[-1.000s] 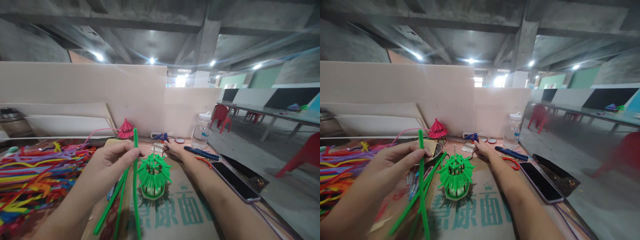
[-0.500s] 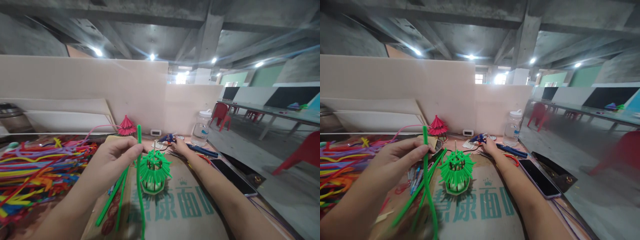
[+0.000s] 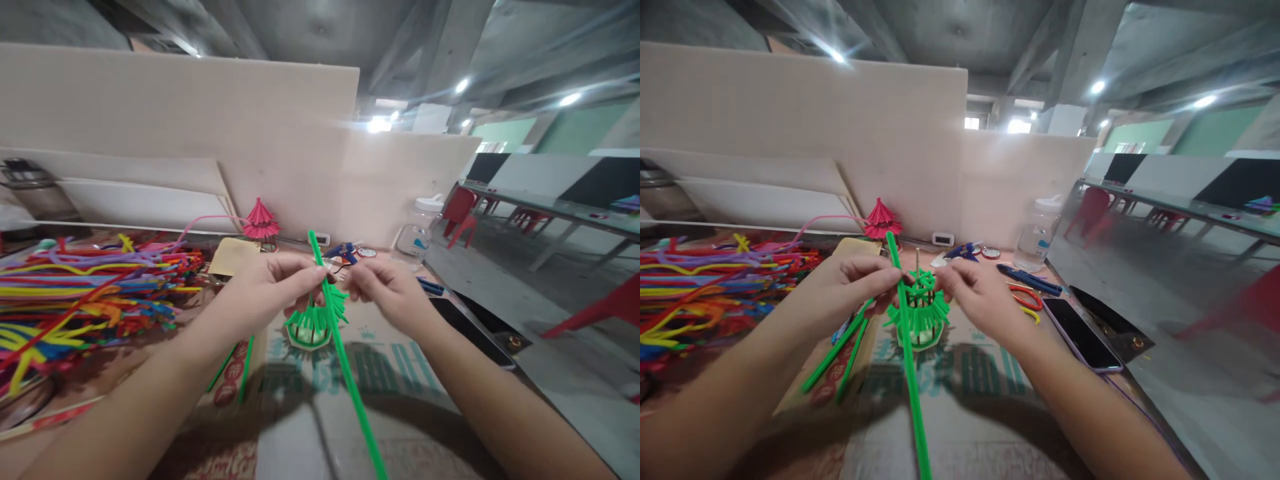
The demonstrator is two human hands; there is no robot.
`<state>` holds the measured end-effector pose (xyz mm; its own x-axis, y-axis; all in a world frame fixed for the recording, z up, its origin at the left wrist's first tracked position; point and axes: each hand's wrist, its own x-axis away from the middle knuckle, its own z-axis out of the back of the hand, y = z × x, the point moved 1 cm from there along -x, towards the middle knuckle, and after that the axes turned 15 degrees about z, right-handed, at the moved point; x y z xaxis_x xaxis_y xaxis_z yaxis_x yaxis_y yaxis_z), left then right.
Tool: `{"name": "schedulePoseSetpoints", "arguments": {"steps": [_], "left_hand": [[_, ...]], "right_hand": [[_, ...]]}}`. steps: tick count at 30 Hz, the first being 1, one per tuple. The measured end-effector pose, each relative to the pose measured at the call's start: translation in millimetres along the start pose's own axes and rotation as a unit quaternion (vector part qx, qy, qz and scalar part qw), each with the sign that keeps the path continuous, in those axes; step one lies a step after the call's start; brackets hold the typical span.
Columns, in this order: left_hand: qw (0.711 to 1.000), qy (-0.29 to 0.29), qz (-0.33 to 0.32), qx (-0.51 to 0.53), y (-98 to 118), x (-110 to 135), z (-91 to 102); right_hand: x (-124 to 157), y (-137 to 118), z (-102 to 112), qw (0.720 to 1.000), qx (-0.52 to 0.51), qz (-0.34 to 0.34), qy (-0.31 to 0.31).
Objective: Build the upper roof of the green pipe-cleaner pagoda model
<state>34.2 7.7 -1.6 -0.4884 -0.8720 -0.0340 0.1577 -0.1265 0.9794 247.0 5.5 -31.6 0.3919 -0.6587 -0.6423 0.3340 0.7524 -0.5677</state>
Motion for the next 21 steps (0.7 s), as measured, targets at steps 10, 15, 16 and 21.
{"name": "schedulePoseSetpoints", "arguments": {"steps": [10,15,16,21], "left_hand": [[0.984,0.057,-0.032,-0.164,-10,-10,4.2],[0.967,0.087,-0.053,-0.233,-9,-11,4.2],[0.963,0.087,-0.058,-0.248,-9,-11,4.4],[0.929,0.223,-0.088,-0.281,-14,-14,20.5]], "right_hand": [[12,-21,-43,0.997,-0.06,-0.009,-0.051],[13,-15,-47,0.997,-0.062,-0.013,-0.034],[14,-13,-47,0.998,-0.06,-0.015,-0.027],[14,-5,-45,1.0,-0.011,-0.01,-0.016]]}}
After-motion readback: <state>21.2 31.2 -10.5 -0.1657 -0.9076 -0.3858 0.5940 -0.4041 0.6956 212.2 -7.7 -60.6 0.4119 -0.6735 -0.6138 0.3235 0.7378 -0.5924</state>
